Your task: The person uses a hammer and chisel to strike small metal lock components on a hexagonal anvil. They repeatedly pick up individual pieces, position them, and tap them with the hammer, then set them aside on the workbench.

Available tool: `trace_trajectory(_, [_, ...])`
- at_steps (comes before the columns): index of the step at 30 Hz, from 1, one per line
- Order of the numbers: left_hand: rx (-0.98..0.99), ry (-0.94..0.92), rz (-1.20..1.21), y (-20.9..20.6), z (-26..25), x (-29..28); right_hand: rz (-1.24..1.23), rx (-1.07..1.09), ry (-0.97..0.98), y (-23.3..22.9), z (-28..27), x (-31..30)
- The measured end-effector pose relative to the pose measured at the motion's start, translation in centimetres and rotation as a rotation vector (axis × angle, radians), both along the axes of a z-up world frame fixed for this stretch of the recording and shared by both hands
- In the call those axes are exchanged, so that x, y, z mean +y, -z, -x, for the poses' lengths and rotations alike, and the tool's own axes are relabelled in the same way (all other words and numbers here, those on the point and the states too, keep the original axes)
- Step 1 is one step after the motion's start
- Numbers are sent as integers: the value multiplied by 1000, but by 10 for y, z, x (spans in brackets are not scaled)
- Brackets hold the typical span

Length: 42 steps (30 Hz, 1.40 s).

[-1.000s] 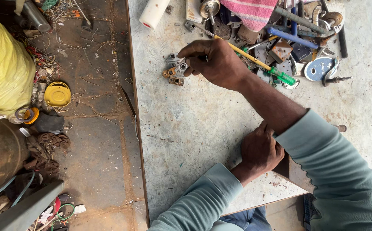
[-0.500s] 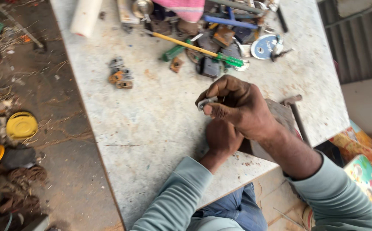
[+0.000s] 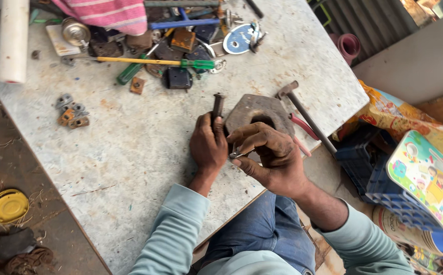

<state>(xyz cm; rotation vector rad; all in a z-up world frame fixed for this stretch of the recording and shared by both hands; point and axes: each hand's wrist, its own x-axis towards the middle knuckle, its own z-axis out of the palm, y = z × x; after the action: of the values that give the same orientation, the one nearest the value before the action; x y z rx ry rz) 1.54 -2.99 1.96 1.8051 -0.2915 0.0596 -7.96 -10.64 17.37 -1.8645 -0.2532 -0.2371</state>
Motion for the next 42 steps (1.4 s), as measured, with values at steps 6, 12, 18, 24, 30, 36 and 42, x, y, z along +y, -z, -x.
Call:
trace_trajectory(6, [-123,-22,3,6,1,0,202,-242,181,8,31,-15])
trace_trajectory(12, [-120,-6,64,10,-3,0,85,-248,284,22,51,-34])
trace_trajectory(18, [-139,23,103,4,-3,2,26,77,502,37,51,-55])
trace_trajectory(24, [-103,44,103,-7,-3,4,-36,287,519,42,42,-74])
trace_trajectory(30, [-129,48,122,1,-3,3,218,282,527,38,32,-81])
trace_trajectory(36, [-111,48,113,11,-4,4,449,136,541,22,48,-85])
trace_trajectory(42, [-106,60,132,14,-4,3,557,114,653,27,70,-67])
